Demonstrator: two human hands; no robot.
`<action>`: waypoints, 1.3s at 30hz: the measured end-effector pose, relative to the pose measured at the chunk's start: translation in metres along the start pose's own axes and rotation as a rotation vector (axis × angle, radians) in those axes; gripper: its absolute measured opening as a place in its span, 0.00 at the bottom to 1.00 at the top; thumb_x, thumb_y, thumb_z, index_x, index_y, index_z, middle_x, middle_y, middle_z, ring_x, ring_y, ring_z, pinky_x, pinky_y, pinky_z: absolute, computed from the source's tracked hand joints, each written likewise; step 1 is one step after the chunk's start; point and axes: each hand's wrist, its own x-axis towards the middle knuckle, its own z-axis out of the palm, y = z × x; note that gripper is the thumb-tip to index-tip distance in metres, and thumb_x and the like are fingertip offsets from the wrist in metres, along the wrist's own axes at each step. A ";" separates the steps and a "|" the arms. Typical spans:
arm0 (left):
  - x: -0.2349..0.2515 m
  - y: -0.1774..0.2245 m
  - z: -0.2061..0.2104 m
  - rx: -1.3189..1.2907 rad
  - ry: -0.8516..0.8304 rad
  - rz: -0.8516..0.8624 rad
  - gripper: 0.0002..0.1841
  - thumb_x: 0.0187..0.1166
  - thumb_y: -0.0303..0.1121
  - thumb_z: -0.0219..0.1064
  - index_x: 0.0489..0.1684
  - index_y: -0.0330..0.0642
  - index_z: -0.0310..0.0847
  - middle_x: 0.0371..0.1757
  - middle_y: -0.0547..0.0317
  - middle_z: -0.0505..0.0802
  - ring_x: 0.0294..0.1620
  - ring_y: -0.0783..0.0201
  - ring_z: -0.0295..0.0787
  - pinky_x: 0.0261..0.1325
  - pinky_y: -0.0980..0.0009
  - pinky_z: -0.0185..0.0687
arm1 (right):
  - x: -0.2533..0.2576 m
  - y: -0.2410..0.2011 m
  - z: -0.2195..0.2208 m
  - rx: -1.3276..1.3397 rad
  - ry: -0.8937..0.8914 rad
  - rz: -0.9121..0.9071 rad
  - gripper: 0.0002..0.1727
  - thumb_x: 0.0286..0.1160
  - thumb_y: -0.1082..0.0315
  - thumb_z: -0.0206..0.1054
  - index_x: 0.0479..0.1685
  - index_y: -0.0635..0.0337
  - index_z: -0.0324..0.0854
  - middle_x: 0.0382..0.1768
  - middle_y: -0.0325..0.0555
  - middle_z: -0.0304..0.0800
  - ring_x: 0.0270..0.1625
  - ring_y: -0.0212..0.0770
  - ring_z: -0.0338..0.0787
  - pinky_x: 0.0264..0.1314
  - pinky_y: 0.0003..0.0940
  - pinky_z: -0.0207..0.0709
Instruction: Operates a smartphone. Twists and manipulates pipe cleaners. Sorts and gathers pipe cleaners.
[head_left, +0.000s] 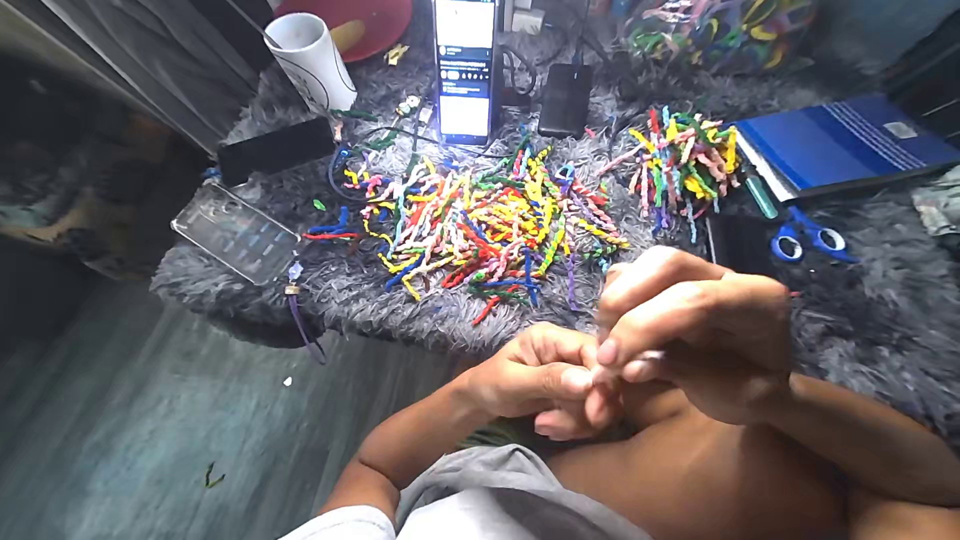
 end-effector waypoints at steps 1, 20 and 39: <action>0.000 0.006 0.001 0.219 0.052 0.055 0.09 0.88 0.39 0.63 0.46 0.48 0.89 0.32 0.76 0.92 0.28 0.88 0.82 0.31 0.90 0.75 | 0.001 -0.001 -0.003 -0.027 0.008 0.008 0.05 0.83 0.68 0.67 0.42 0.58 0.86 0.44 0.32 0.86 0.49 0.20 0.86 0.49 0.14 0.82; 0.006 0.009 0.005 1.623 0.126 0.526 0.19 0.94 0.38 0.51 0.27 0.40 0.71 0.23 0.58 0.76 0.30 0.72 0.74 0.50 0.79 0.70 | 0.004 -0.009 -0.012 0.260 0.103 0.302 0.06 0.87 0.67 0.62 0.48 0.54 0.84 0.38 0.34 0.93 0.32 0.23 0.91 0.31 0.16 0.88; -0.006 0.083 -0.045 2.070 0.539 -0.033 0.15 0.83 0.31 0.66 0.62 0.34 0.83 0.57 0.47 0.92 0.60 0.57 0.89 0.67 0.59 0.82 | -0.014 0.070 -0.144 -0.737 0.732 0.355 0.18 0.76 0.74 0.66 0.63 0.69 0.79 0.57 0.46 0.86 0.52 0.27 0.88 0.56 0.24 0.82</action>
